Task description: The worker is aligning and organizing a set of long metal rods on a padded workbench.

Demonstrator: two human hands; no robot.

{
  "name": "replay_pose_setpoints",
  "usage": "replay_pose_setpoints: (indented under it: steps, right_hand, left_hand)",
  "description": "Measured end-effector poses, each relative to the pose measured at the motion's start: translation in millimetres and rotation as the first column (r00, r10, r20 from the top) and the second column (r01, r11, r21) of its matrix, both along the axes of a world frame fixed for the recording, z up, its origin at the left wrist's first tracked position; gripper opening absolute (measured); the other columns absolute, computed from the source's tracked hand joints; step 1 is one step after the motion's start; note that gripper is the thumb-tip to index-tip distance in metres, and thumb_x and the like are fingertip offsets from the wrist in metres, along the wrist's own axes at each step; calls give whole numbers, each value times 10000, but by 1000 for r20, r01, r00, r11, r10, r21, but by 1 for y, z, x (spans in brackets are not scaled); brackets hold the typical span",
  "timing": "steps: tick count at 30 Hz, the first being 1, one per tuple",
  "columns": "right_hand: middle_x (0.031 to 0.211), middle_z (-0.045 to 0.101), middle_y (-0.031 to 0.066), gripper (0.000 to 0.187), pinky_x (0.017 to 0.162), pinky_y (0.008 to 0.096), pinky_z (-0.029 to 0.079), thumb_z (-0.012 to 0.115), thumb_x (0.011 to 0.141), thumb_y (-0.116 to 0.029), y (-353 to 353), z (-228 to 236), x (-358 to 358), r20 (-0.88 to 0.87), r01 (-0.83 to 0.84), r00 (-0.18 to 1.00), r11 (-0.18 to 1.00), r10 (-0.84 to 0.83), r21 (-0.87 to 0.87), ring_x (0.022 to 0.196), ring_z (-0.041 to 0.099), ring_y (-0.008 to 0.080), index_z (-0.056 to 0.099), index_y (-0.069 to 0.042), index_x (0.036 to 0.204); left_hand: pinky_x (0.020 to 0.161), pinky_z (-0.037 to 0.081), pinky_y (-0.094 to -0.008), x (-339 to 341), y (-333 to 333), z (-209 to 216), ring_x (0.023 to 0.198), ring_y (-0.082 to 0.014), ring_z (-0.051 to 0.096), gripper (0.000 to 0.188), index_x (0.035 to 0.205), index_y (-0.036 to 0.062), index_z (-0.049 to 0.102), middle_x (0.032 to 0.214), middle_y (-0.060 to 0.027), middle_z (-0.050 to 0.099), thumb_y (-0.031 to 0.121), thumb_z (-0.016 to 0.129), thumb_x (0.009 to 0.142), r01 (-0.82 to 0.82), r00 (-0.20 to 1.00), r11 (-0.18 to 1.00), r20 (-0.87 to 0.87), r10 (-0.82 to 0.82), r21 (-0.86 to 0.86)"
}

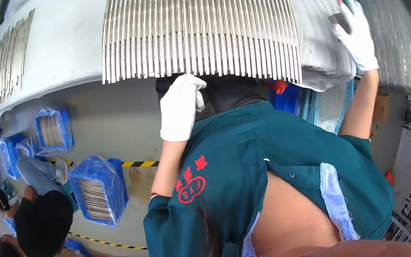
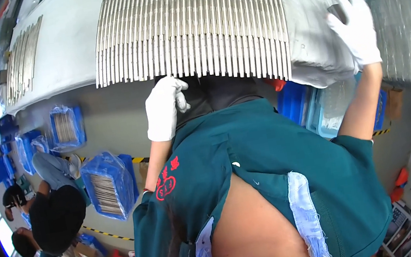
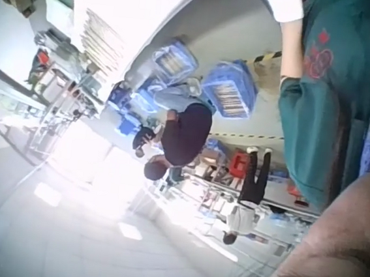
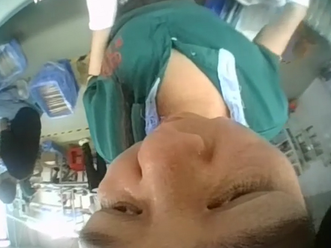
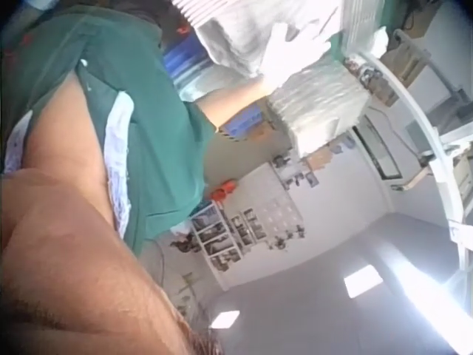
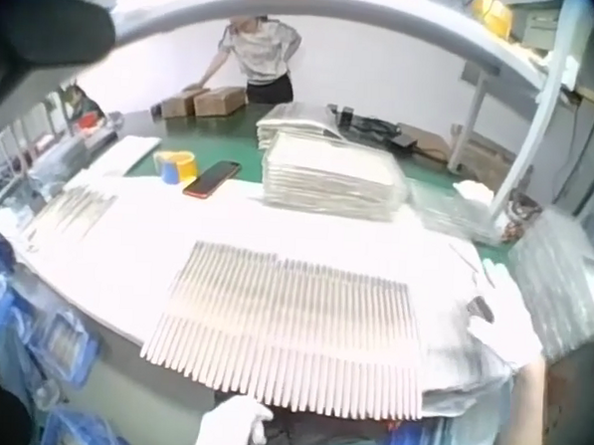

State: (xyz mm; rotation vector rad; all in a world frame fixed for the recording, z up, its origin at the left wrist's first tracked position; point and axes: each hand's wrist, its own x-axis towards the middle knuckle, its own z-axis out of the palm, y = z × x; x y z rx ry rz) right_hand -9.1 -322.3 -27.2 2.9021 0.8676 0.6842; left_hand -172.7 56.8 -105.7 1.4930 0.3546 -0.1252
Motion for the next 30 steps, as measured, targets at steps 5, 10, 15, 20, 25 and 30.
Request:
replay_pose_setpoints:
  steps: [5,10,15,20,25,30]
  right_hand:
    - [1359,412,141,492,1046,404,286,490,892,-368,128,-12,7,-244,-462,849,883,468,83,1244,375,317,463,-93,1298]
    - [1426,332,117,509,1114,396,162,392,930,-408,204,-25,25,-279,-600,769,800,575,-7,1334,266,283,398,-137,1361]
    - [1373,379,162,513,1082,420,216,393,919,-365,234,-39,48,-202,-642,753,766,626,-21,1292,324,299,393,-62,1333]
    - [1438,268,212,609,1117,443,66,325,900,-387,239,-31,50,-456,-654,685,756,569,-40,1352,189,350,346,30,1343]
    - [1427,293,214,599,1114,442,99,335,905,-374,239,-29,48,-440,-644,666,762,602,69,1348,214,347,349,34,1342]
    - [1409,322,212,574,1107,430,127,348,908,-349,240,-25,47,-440,-643,672,764,595,50,1333,247,336,362,35,1334]
  left_hand:
    - [451,397,-228,2,5,-13,445,-88,436,209,814,1,584,535,-34,479,137,452,901,-57,998,962,-4,58,-267]
    - [441,460,-277,1,0,-5,403,-123,419,255,793,-40,549,509,-60,436,141,412,909,-50,998,985,35,57,-168]
    - [434,458,-264,0,6,-12,407,-116,424,265,784,-25,552,512,-54,441,154,409,917,-50,999,920,-19,46,-388]
    - [461,466,-240,-1,2,-8,452,-92,455,183,808,-22,565,550,-43,477,133,502,882,-87,996,949,3,92,-302]
    - [485,471,-227,7,-7,3,488,-67,455,126,859,-40,578,598,-30,500,83,588,835,-266,960,951,-134,246,-157]
    - [498,475,-219,4,-6,6,508,-67,467,145,889,-43,589,628,-37,516,91,596,834,-282,958,925,-128,257,-254]
